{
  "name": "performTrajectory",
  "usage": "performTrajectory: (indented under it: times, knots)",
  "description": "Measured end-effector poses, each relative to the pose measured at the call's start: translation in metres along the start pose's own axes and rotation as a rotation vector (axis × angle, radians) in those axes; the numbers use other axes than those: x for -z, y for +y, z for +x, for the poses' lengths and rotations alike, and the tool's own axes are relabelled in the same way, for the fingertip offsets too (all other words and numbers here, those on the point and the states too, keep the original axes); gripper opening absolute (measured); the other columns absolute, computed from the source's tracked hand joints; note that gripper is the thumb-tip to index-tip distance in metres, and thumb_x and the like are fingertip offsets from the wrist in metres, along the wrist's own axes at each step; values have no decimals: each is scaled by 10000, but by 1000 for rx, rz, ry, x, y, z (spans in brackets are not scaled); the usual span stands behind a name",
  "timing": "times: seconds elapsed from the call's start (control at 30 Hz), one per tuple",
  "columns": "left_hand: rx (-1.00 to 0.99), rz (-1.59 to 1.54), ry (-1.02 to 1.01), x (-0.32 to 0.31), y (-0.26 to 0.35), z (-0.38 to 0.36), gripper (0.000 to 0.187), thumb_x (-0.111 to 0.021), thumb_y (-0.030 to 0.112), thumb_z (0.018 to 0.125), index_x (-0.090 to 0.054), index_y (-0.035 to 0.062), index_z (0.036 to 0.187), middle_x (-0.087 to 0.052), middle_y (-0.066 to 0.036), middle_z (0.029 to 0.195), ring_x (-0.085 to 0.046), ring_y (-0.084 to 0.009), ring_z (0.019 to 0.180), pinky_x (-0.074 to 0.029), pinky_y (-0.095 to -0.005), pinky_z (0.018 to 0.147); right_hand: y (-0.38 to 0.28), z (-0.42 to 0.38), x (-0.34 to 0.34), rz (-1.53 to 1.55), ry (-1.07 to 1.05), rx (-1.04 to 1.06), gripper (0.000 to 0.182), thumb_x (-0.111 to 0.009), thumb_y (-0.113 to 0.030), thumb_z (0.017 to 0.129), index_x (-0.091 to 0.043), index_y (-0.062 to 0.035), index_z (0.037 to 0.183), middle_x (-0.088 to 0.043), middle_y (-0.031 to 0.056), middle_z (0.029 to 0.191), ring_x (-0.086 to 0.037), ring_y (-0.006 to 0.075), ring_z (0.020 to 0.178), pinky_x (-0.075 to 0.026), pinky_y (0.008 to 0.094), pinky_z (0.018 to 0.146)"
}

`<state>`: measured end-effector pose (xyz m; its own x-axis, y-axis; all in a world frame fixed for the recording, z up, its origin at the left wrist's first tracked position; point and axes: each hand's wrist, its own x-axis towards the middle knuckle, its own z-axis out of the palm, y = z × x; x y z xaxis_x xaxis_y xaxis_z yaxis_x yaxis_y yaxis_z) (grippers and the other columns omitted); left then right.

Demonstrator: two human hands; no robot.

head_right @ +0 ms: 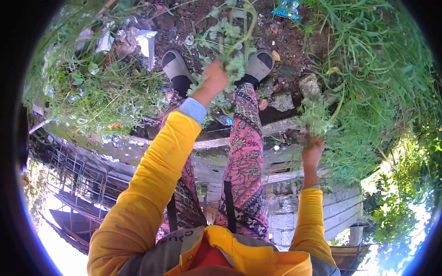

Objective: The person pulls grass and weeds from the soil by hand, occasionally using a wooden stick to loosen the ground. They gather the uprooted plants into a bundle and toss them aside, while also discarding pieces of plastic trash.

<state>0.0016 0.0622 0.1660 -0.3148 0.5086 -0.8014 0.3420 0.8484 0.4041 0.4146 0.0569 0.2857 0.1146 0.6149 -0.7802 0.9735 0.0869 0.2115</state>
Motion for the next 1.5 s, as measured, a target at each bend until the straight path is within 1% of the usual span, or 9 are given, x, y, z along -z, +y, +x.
performTrajectory:
  times: [0.07,0.4,0.57,0.77,0.9,1.0,1.1,1.37,1.5]
  knots:
    - [-129,49,-20,0,26,-13,270,-565,158,715,-496,-15,910,-579,-214,815,-565,-379,766,-444,-440,694,-46,20,44,26,267,178,154,-554,-164,782,-604,-67,890,-494,152,1043,-447,321,980,-372,403,827]
    - [-545,54,78,-45,152,-65,439,-502,87,656,-474,10,1087,-524,-195,980,-443,-360,1000,-335,-465,858,-209,71,126,1985,81,-22,424,-499,-115,832,-368,-11,1222,-510,86,1072,-486,185,924,-366,280,826]
    - [-853,278,-169,-11,170,-88,482,-507,105,683,-464,71,1162,-480,-154,1104,-375,-356,1110,-236,-506,925,-180,75,145,1861,150,73,452,-481,21,751,-370,16,1189,-520,96,1022,-520,163,818,-444,264,664]
    - [-865,147,-252,4,151,-147,423,-529,119,682,-503,82,1103,-407,-143,1248,-370,-327,1152,-220,-532,955,-42,-7,103,1286,282,-27,425,-460,-21,766,-400,38,1183,-461,146,1162,-470,233,1008,-382,329,863]
    - [-761,140,-266,44,114,-157,399,-549,120,691,-514,82,1086,-473,-141,1167,-450,-312,1069,-310,-454,928,149,-103,-19,900,-271,-485,540,-544,-99,710,-376,2,1214,-505,134,1123,-502,239,975,-410,335,791]
    - [-622,242,-211,88,93,-163,379,-578,113,679,-539,75,1054,-529,-127,1084,-486,-309,1018,-394,-387,858,107,-159,125,170,-1085,-208,582,-609,-224,712,-404,-8,1212,-496,139,1175,-507,217,988,-391,330,827]
    - [-487,306,-129,132,88,-168,346,-562,114,702,-548,58,1043,-554,-141,1032,-521,-316,958,-415,-379,825,135,-124,159,-290,-1180,259,604,-634,-295,696,-437,-10,1191,-468,126,1221,-504,218,1004,-376,331,859]
    - [-240,17,75,198,72,-145,322,-506,105,750,-540,22,1059,-566,-172,1029,-550,-279,954,-419,-339,835,39,41,529,128,336,307,394,-567,-244,732,-529,-39,1066,-520,96,1130,-518,185,956,-386,308,831]
    - [-212,-122,50,163,40,-143,303,-498,90,778,-528,22,1072,-575,-160,993,-562,-242,931,-433,-313,799,-79,51,556,654,377,551,306,-533,-219,750,-575,-54,1004,-546,80,1084,-526,169,932,-391,297,817]
